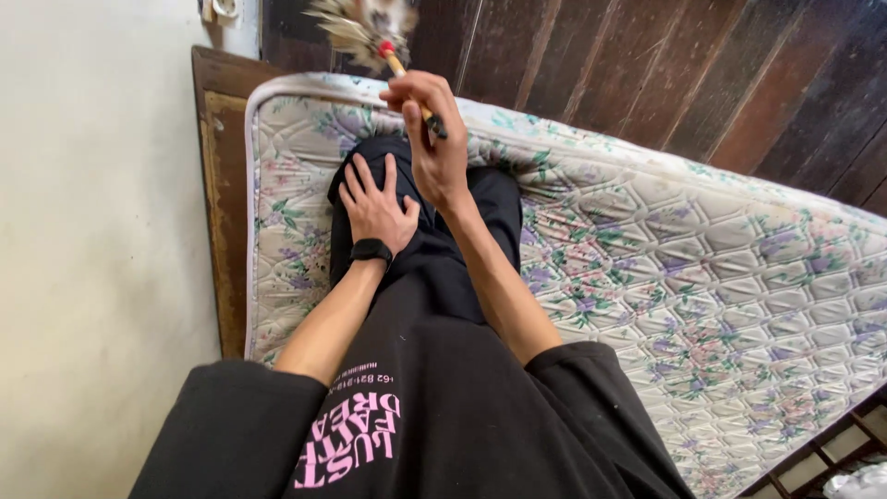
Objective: Dust the edges and sides of a mattress using a feather duster.
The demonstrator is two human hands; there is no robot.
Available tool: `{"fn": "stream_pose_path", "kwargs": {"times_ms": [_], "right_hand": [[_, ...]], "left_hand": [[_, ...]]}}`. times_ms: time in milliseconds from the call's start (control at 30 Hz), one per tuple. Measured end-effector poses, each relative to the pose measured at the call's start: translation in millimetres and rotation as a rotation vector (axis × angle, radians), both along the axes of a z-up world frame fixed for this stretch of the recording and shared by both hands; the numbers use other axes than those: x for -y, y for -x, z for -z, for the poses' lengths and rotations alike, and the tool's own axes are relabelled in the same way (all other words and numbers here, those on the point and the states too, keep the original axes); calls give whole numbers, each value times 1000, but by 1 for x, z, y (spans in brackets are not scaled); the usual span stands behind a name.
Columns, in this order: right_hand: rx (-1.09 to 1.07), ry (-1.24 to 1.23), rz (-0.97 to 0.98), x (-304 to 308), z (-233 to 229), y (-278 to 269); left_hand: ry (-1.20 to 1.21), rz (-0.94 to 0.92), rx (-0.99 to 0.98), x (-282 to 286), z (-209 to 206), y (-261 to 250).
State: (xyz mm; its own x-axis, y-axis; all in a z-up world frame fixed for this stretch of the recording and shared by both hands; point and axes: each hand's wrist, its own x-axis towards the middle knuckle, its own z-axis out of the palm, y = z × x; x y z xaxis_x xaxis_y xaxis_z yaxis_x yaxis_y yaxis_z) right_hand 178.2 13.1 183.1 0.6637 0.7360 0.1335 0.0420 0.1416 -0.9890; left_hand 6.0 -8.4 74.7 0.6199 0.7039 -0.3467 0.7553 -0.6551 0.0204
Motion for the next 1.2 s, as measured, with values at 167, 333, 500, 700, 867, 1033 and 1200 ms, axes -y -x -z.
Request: {"fn": "stream_pose_path", "kwargs": {"times_ms": [167, 333, 500, 700, 867, 1033, 1200], "right_hand": [[4, 129, -50, 19, 28, 6], [245, 276, 152, 81, 57, -16], [608, 529, 354, 147, 60, -51], [654, 459, 404, 111, 52, -46], [405, 201, 279, 33, 39, -3], [210, 50, 121, -6, 29, 31], [400, 337, -42, 24, 63, 29]], "left_hand": [[-46, -29, 20, 3, 6, 5], [120, -3, 13, -7, 3, 10], [184, -31, 2, -13, 0, 5], [193, -31, -17, -13, 2, -1], [177, -14, -32, -13, 5, -3], [130, 41, -110, -11, -2, -9], [109, 17, -88, -11, 11, -8]]}}
